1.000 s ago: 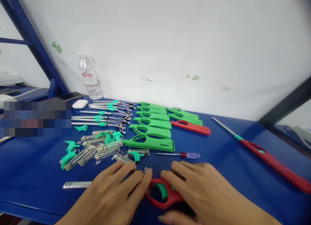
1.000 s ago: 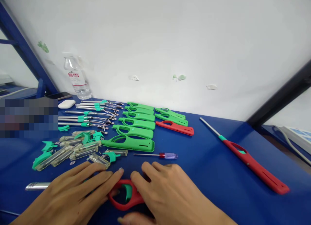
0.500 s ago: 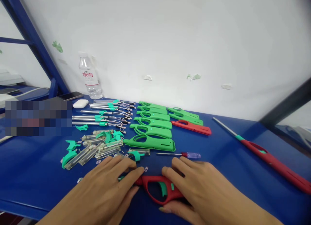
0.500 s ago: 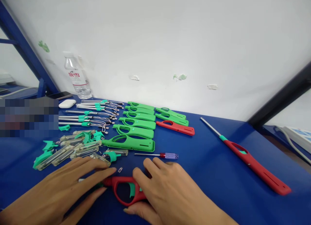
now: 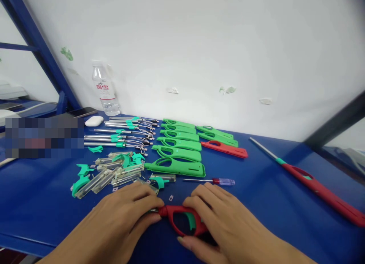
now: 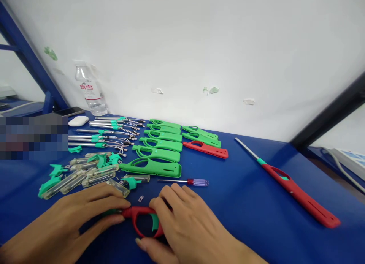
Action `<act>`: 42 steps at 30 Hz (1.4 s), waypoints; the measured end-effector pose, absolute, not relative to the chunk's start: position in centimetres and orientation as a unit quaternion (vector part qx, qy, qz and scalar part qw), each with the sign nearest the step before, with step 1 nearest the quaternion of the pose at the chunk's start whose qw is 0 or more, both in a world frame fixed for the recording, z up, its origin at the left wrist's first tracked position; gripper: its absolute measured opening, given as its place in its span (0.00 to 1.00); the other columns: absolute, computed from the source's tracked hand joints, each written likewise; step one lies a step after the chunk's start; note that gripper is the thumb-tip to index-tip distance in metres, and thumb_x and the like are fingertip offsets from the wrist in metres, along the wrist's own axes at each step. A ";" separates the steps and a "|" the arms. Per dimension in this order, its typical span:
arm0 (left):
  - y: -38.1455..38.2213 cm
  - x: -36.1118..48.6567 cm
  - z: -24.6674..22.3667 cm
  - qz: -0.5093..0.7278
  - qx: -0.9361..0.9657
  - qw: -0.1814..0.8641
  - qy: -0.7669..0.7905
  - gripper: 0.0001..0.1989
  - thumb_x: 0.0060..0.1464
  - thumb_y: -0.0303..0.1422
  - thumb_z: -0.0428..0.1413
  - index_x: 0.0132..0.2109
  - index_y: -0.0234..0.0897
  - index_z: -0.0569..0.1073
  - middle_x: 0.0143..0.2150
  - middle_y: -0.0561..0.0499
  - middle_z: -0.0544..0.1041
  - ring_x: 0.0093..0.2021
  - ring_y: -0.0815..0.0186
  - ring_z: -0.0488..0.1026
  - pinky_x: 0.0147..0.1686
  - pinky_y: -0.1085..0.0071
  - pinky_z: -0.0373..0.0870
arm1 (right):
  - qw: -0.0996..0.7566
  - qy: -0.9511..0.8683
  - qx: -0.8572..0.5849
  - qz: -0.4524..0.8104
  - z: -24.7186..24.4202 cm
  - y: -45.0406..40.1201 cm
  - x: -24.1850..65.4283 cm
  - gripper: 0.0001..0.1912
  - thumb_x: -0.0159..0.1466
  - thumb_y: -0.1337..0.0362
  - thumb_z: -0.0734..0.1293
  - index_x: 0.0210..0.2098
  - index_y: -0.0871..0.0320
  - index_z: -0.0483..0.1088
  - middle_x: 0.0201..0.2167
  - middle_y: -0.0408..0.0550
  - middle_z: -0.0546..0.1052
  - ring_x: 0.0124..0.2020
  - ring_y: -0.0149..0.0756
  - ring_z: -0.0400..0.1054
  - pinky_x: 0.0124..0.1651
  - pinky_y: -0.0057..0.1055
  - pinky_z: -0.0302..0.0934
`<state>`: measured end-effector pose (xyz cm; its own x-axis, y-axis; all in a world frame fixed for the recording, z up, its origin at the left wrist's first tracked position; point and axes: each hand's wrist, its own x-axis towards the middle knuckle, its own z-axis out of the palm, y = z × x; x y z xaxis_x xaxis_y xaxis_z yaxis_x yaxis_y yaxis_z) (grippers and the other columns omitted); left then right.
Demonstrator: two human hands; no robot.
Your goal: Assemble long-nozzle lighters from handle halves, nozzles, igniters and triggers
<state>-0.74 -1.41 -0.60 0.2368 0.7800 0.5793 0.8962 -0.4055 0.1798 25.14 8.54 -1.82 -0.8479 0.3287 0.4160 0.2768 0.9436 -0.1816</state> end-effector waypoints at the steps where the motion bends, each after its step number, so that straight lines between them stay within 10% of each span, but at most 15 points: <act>1: -1.4 -0.8 -0.7 -0.303 -0.781 0.099 -0.538 0.26 0.86 0.33 0.48 0.43 0.50 0.88 0.40 0.60 0.91 0.35 0.67 0.92 0.38 0.75 0.87 | 0.228 -0.957 -0.161 0.076 -1.9 8.5 25.2 0.21 0.69 0.52 0.87 0.48 0.54 0.77 0.44 0.44 0.85 0.39 0.39 0.81 0.42 0.34 0.76; 12: -1.4 -2.1 -1.5 -0.290 -0.767 -0.080 -0.566 0.14 0.69 0.21 0.63 0.40 0.47 0.86 0.39 0.58 0.89 0.37 0.66 0.89 0.40 0.76 0.82 | 0.221 -0.945 -0.180 0.162 -1.1 8.8 25.0 0.08 0.72 0.64 0.78 0.47 0.57 0.77 0.41 0.45 0.84 0.34 0.35 0.78 0.34 0.30 0.71; 29: -2.0 -1.6 -1.2 -0.246 -0.825 0.027 -0.508 0.25 0.69 0.13 0.49 0.47 0.47 0.85 0.43 0.55 0.87 0.40 0.63 0.85 0.41 0.71 0.78 | 0.203 -0.950 -0.198 0.129 -1.8 9.0 25.0 0.23 0.69 0.53 0.88 0.53 0.56 0.79 0.45 0.44 0.87 0.40 0.42 0.86 0.42 0.35 0.78; 42: -1.4 -2.1 -1.3 -0.321 -0.732 -0.113 -0.590 0.18 0.60 0.18 0.71 0.41 0.52 0.91 0.40 0.62 0.90 0.39 0.67 0.89 0.41 0.76 0.80 | 0.188 -0.957 -0.186 0.118 -0.8 8.6 25.5 0.20 0.71 0.52 0.85 0.53 0.54 0.79 0.47 0.45 0.86 0.44 0.43 0.85 0.45 0.37 0.79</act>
